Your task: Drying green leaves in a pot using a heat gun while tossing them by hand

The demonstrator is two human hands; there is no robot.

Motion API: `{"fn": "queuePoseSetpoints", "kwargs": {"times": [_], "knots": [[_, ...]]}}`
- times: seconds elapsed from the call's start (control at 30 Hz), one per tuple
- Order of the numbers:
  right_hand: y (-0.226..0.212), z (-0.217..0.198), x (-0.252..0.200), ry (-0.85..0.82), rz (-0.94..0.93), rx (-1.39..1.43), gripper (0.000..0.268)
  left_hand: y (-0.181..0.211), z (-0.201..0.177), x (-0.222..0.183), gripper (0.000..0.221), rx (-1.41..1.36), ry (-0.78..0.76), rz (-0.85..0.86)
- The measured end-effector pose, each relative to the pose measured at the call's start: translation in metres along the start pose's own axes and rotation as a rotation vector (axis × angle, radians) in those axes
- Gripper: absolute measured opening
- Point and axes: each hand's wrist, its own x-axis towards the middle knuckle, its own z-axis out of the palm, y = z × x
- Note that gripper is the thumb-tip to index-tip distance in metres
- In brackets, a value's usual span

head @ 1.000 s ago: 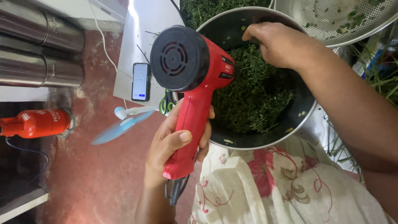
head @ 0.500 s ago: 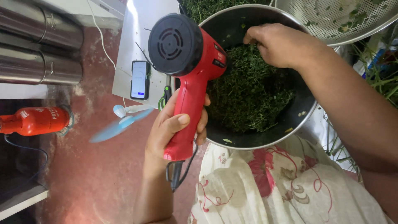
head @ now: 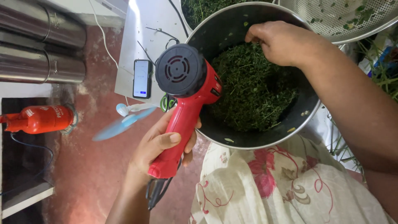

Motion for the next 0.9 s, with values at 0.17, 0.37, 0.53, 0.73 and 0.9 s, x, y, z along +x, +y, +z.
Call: {"fn": "queuePoseSetpoints", "kwargs": {"times": [0.17, 0.37, 0.53, 0.73, 0.9], "knots": [[-0.001, 0.0, 0.0, -0.022, 0.024, 0.005, 0.056, 0.005, 0.004, 0.005, 0.055, 0.084, 0.021, 0.061], [-0.008, -0.005, -0.003, -0.039, 0.049, -0.006, 0.052, 0.008, 0.004, 0.006, 0.052, 0.11, 0.048, 0.081], [-0.004, -0.001, -0.001, -0.017, 0.021, 0.009, 0.052, 0.0, -0.002, -0.001, 0.061, 0.095, 0.042, 0.061], [-0.013, -0.007, -0.004, 0.012, 0.061, 0.098, 0.049, 0.0, -0.01, -0.01, 0.056, 0.081, -0.023, -0.147], [-0.01, -0.008, -0.006, 0.148, -0.063, 0.132, 0.041, -0.015, -0.013, 0.003, 0.065, -0.12, -0.127, -0.208]]}}
